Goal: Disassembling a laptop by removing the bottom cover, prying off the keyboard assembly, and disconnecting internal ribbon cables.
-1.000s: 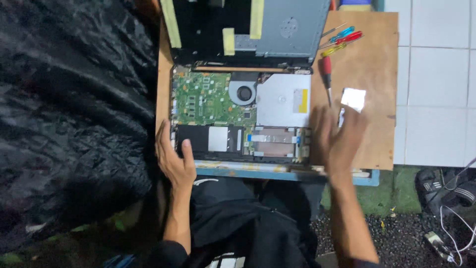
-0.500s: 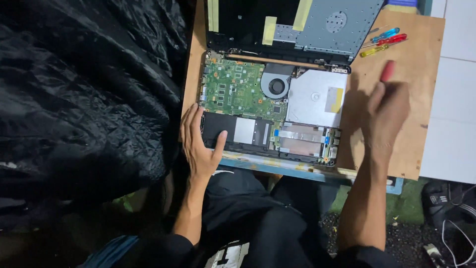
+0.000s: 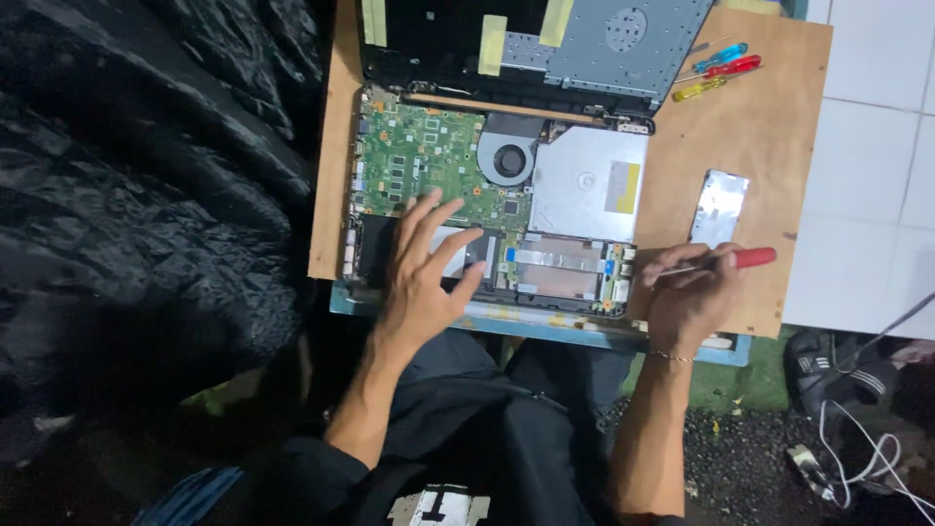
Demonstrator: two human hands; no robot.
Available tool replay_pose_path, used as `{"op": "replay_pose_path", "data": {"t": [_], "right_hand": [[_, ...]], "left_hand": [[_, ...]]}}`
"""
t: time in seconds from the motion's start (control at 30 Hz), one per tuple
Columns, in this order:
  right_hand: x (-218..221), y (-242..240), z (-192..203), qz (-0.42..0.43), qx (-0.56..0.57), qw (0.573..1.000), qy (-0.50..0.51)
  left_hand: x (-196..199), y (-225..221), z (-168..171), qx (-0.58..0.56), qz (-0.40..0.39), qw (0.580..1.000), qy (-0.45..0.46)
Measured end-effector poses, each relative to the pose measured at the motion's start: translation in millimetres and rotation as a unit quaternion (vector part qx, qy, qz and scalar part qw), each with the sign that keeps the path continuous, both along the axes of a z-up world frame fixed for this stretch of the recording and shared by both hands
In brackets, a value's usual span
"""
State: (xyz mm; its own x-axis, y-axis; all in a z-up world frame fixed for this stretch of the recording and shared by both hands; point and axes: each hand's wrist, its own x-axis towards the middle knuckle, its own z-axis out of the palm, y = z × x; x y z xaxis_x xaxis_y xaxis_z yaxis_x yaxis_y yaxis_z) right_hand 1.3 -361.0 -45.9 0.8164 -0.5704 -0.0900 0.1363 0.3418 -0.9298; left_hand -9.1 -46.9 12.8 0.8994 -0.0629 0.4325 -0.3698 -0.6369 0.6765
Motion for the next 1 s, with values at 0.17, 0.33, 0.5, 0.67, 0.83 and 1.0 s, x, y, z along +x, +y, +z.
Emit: {"op": "replay_pose_path", "data": {"t": [0.17,0.33,0.5,0.67,0.83,1.0], "right_hand": [[-3.6,4.6,12.8,0.088,-0.098,0.991,0.021],[-7.2,3.9,27.4,0.147,-0.068,0.985,0.060],[-26.9,9.0,54.5,0.159,-0.255,0.943,0.142],[-39.8,13.9,46.1,0.154,-0.454,0.860,0.171],[-36.7,25.3,58.6,0.165,-0.457,0.855,0.183],[-34.9,20.4,47.8,0.176,-0.466,0.847,0.184]], "left_hand": [[0.2,1.8,0.3,-0.013,-0.024,0.999,0.025],[-2.2,-4.4,-1.8,0.039,-0.015,0.999,-0.003],[-0.1,-19.5,-5.1,0.027,-0.022,0.999,-0.005],[1.1,-69.1,-3.7,0.011,-0.107,0.994,0.012],[9.4,-108.5,-9.2,0.019,-0.123,0.992,-0.019],[9.2,-123.0,-21.8,0.034,-0.096,0.994,-0.026]]}}
